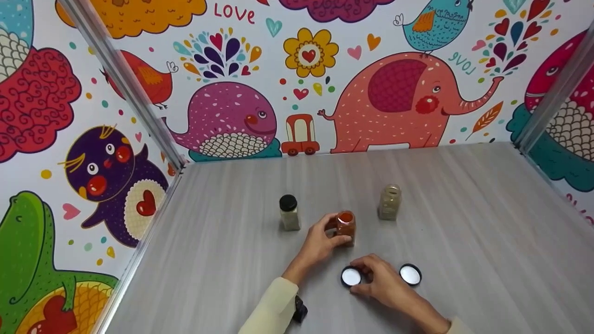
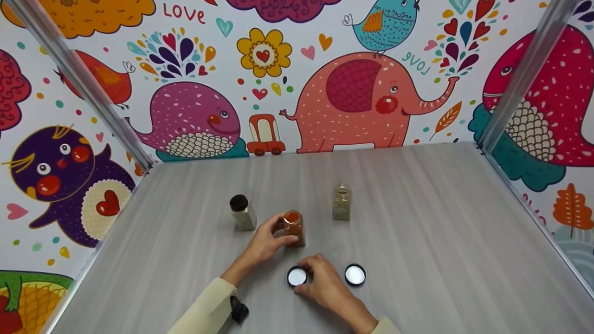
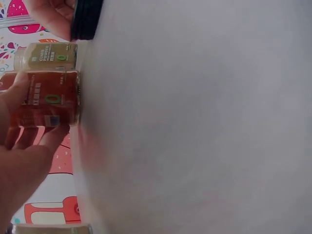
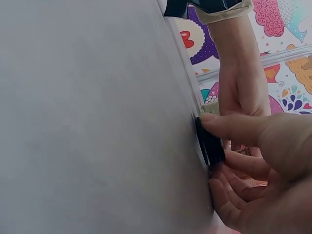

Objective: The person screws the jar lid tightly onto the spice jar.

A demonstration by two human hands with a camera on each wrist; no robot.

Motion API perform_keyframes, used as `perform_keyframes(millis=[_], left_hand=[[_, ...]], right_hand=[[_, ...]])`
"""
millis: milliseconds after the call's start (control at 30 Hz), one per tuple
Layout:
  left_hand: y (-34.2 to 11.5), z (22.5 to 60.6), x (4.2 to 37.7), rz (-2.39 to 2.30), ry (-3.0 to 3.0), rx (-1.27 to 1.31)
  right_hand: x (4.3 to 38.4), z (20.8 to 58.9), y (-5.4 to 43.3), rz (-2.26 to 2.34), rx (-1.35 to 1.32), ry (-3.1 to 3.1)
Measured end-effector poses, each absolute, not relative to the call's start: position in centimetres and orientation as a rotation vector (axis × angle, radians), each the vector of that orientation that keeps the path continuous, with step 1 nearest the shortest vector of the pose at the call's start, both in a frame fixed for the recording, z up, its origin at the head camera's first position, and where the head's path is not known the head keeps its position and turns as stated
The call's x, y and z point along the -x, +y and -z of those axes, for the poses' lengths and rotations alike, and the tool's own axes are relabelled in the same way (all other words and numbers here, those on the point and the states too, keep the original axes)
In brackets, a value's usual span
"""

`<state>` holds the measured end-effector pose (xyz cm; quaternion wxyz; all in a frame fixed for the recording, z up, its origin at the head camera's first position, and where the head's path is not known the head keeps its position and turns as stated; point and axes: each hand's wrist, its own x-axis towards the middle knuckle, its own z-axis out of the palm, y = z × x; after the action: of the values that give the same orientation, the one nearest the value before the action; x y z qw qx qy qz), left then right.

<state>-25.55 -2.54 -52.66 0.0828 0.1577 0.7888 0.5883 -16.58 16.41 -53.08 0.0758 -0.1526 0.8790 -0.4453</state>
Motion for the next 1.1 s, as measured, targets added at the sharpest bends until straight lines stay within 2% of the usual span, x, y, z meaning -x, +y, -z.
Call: perform_keyframes(millis=[267,533,733,1100], left_hand=[[-2.7,52.9,25.5,-1.793,2.347,-0.509],[-2.7,52.8,25.4,-1.746,2.381,-0.523],[-2.7,52.8,25.4,-1.733,2.397,-0.535],[-2.7,52.9,25.4,-1.728,2.408,-0.556]], right_hand=[[16.5,52.9,16.5,1.456,0.417,2.613],[17.2,52.7,16.8,1.651,0.139,2.517],[17.4,52.3,16.9,1.765,0.115,2.464],[17.8,50.8,16.7,1.747,-0.041,2.616]])
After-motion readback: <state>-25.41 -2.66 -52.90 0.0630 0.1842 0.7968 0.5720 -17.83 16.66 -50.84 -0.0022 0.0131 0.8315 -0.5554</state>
